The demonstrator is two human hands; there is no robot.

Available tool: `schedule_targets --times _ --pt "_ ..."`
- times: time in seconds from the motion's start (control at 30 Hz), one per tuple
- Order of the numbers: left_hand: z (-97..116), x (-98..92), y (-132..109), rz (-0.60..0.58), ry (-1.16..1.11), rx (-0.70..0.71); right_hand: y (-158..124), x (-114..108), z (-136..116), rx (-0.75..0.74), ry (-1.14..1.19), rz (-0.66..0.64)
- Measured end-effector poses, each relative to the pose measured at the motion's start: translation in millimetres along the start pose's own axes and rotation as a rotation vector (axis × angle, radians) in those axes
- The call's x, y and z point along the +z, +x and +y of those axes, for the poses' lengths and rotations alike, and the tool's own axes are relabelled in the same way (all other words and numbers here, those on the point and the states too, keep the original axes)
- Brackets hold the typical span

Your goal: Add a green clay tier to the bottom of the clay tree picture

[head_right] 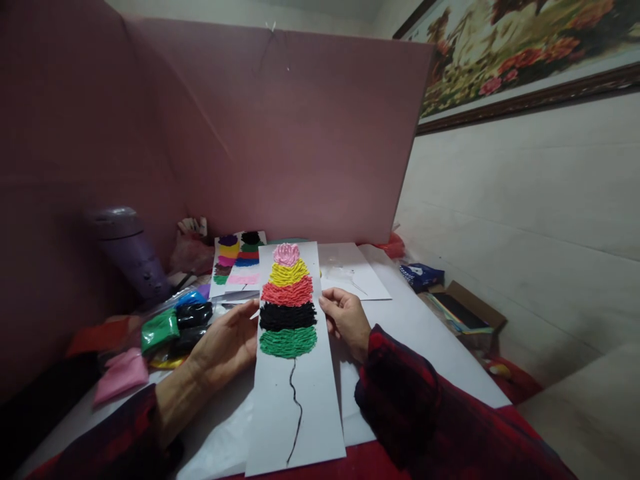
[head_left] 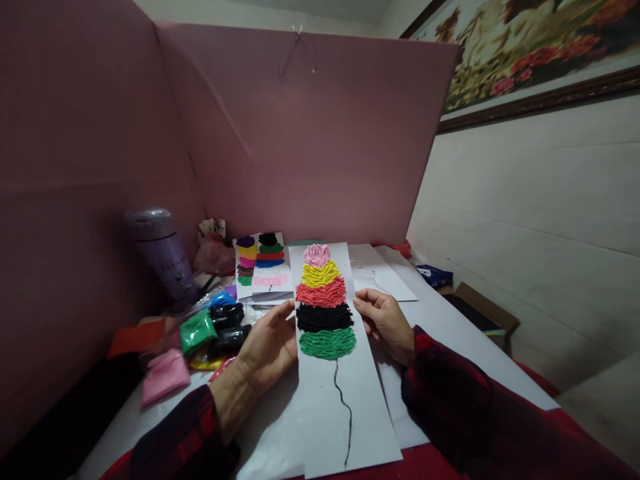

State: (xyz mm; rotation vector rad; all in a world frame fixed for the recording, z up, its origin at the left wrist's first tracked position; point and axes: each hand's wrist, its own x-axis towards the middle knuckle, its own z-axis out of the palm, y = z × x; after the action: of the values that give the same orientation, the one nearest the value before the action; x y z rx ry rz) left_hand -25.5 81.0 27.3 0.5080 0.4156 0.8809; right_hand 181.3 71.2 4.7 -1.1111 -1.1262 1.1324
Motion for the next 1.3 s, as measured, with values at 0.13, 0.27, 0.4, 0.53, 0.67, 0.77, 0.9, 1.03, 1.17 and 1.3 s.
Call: schedule_targets --times 0.13,0.27,0.4,0.53,0.67,0.77,0.9,1.03,1.17,1.3 --pt "-0.2 -0.8 -0.7 -0.032 0.005 -0.004 0.4 -0.3 -1.2 -0.009 -0.014 0.017" --pt "-1.4 -1.4 -3.1 -0.030 0.042 0.009 0.2 -0.7 -0.9 -0.013 -0.026 0.031" --pt "-2.4 -0.2 -4.1 -0.014 0.091 0.012 1.8 -2.1 2.1 -0.016 -0.032 0.038" --pt "-3.6 2.5 -4.5 0.008 0.140 0.048 3.3 -3.3 4.2 -0.025 -0.034 0.042" --pt "-4.4 3.9 -3.8 -0.037 0.197 0.078 2.5 -3.1 2.4 -0.035 -0.042 0.047" --pt "-4.8 3.0 -2.5 -0.048 0.221 0.083 1.7 -2.6 0.2 -0.045 -0.049 0.049" --pt "-5.4 0.8 -0.9 -0.052 0.217 0.083 1.5 -2.4 -0.8 -0.053 -0.058 0.050" --pt "-5.2 0.3 -1.2 -0.041 0.218 0.084 0.8 -1.9 -0.9 -0.053 -0.065 0.057" --pt "-4.6 0.9 -3.3 -0.064 0.187 0.054 -1.0 -0.6 -2.4 -0.052 -0.062 0.067" --pt "-3.7 1.8 -4.3 -0.061 0.107 0.033 -1.6 0.0 -2.8 -0.051 -0.057 0.075"
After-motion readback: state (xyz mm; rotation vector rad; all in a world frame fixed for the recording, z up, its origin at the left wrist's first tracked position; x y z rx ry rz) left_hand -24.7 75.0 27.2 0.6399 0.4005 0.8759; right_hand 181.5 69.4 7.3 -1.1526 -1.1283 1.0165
